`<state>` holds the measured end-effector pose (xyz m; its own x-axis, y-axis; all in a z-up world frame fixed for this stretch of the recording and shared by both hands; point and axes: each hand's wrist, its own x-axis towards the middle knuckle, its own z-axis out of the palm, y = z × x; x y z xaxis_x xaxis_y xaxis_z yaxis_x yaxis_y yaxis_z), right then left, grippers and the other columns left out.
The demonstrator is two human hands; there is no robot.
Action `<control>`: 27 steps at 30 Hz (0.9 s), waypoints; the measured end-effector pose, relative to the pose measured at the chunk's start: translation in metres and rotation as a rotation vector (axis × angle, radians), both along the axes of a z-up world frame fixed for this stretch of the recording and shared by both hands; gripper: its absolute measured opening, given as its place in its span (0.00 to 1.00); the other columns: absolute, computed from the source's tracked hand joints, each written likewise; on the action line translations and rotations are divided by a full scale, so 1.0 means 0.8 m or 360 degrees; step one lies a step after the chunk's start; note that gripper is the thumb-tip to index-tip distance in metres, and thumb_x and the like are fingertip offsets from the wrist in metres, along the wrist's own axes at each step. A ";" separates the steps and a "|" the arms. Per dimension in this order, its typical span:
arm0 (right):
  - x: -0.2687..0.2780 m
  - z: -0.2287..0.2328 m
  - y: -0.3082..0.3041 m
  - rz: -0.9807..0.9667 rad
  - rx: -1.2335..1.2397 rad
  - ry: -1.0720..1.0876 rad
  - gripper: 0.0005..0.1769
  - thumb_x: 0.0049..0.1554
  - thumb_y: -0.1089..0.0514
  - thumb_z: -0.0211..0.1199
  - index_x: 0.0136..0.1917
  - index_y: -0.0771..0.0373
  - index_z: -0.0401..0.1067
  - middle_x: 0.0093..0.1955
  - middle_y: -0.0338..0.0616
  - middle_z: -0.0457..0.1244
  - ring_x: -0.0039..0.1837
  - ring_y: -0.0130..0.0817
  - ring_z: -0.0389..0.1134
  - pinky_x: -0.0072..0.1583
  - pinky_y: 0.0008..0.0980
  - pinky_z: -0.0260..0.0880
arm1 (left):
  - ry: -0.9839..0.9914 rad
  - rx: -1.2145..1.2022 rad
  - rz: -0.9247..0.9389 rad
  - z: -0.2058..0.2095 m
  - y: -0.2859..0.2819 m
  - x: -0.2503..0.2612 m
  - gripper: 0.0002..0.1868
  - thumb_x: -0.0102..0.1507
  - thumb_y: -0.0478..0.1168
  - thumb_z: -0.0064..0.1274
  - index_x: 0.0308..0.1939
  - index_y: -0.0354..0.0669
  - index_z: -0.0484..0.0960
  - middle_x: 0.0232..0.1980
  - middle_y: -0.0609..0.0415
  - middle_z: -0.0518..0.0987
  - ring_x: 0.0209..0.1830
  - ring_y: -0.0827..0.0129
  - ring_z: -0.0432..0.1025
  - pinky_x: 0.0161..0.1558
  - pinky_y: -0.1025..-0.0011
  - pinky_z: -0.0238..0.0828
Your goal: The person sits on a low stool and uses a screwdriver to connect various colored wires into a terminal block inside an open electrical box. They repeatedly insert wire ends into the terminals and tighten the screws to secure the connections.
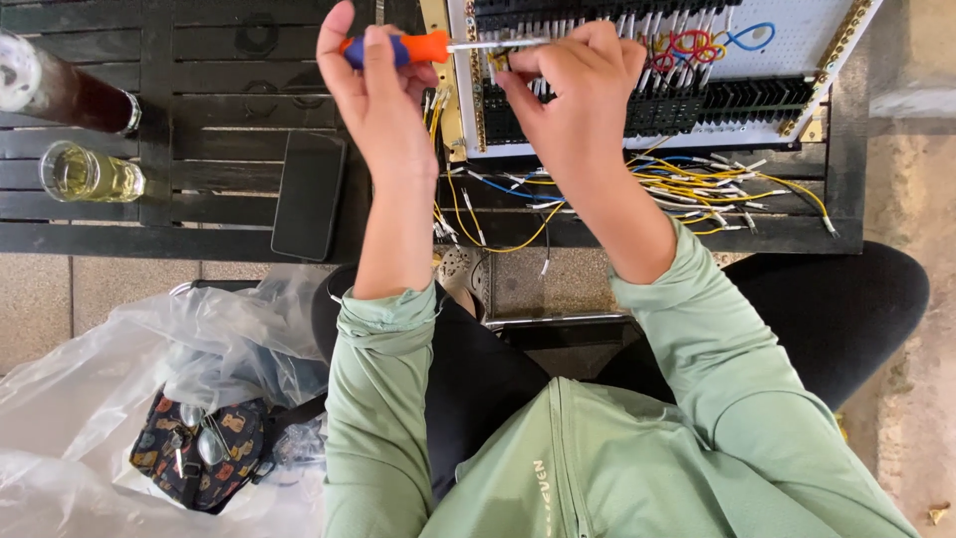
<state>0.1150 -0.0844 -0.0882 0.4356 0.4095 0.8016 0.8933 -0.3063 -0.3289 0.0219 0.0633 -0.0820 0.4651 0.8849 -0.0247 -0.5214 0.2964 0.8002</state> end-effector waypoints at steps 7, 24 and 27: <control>0.032 -0.019 -0.025 0.0185 -0.0267 0.0165 0.11 0.53 0.54 0.85 0.46 0.53 0.84 0.39 0.27 0.66 0.52 0.35 0.59 0.57 0.46 0.46 | -0.0049 0.0496 -0.0099 0.010 -0.032 -0.008 0.18 0.72 0.44 0.52 0.64 0.49 0.66 0.46 0.50 0.75 0.28 0.60 0.74 0.40 0.69 0.77; 0.031 -0.030 -0.017 0.0183 -0.0062 -0.0193 0.09 0.63 0.56 0.82 0.46 0.57 0.82 0.43 0.31 0.74 0.52 0.39 0.62 0.56 0.45 0.51 | -0.0093 0.0562 -0.0023 0.006 -0.031 -0.012 0.14 0.73 0.44 0.52 0.59 0.50 0.67 0.42 0.49 0.74 0.27 0.60 0.73 0.36 0.66 0.77; 0.031 -0.031 -0.019 0.0193 -0.0079 -0.0202 0.10 0.64 0.56 0.81 0.46 0.58 0.81 0.42 0.32 0.72 0.51 0.39 0.61 0.56 0.44 0.51 | -0.0092 0.0541 -0.0064 0.010 -0.031 -0.013 0.11 0.72 0.42 0.50 0.54 0.51 0.65 0.40 0.49 0.74 0.26 0.60 0.74 0.36 0.67 0.76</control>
<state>0.1397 -0.0996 -0.1127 0.2773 0.4935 0.8244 0.9581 -0.2068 -0.1984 0.0117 0.0389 -0.0736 0.4917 0.8190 0.2959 -0.5619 0.0388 0.8263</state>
